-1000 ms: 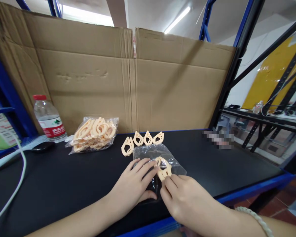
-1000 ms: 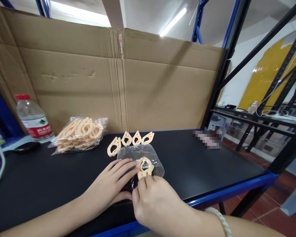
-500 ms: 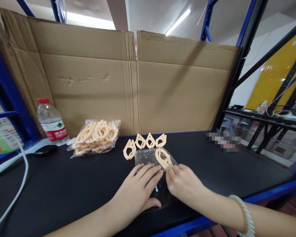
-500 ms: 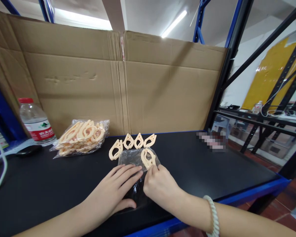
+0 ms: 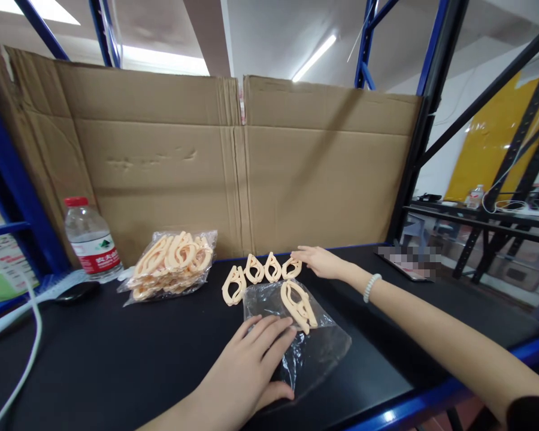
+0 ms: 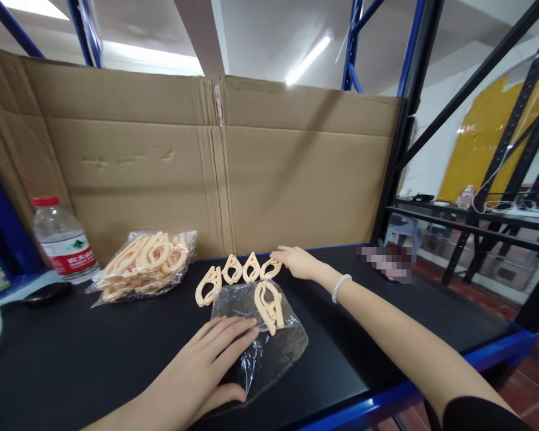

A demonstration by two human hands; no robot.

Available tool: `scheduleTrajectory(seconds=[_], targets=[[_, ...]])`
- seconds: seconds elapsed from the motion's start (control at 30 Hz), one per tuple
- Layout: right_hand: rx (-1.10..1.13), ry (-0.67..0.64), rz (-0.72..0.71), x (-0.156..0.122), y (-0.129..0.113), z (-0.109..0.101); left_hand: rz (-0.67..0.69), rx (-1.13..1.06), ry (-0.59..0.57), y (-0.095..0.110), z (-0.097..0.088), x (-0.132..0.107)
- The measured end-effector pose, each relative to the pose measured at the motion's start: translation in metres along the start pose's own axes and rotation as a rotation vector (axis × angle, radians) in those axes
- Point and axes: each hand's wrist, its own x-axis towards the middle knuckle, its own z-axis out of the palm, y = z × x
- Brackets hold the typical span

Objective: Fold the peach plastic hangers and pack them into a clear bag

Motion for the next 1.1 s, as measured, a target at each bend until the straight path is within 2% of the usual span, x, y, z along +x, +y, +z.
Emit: scheduleTrajectory(seconds=[0.07,0.17,0.3,0.43,0.6,0.77,0.97,1.1], targets=[[0.01,-0.039,-0.005,0.006,0.01,0.016,-0.002,-0.011,-0.012,-0.001,0.002,-0.002],[0.032,-0.051,0.008,0.001,0.017,0.024,-0.02,-0.053,-0.017,-0.002,0.006,-0.004],[0.071,-0.044,0.061,-0.028,0.02,0.014,-0.03,-0.078,-0.043,-0.001,0.004,-0.003],[0.099,-0.024,0.104,-0.064,0.012,0.0,-0.02,-0.097,-0.03,-0.001,0.0,-0.001],[0.135,-0.009,0.126,-0.1,-0.016,-0.018,-0.016,-0.089,0.009,-0.002,0.006,-0.003],[0.148,0.061,0.093,-0.137,-0.059,-0.03,-0.006,-0.061,0.005,-0.002,0.003,-0.003],[-0.049,0.12,0.038,-0.187,-0.115,-0.046,-0.012,-0.044,-0.025,-0.001,-0.001,0.0],[-0.28,0.191,-0.05,-0.215,-0.129,-0.048,-0.017,-0.053,-0.031,-0.001,0.001,-0.001]])
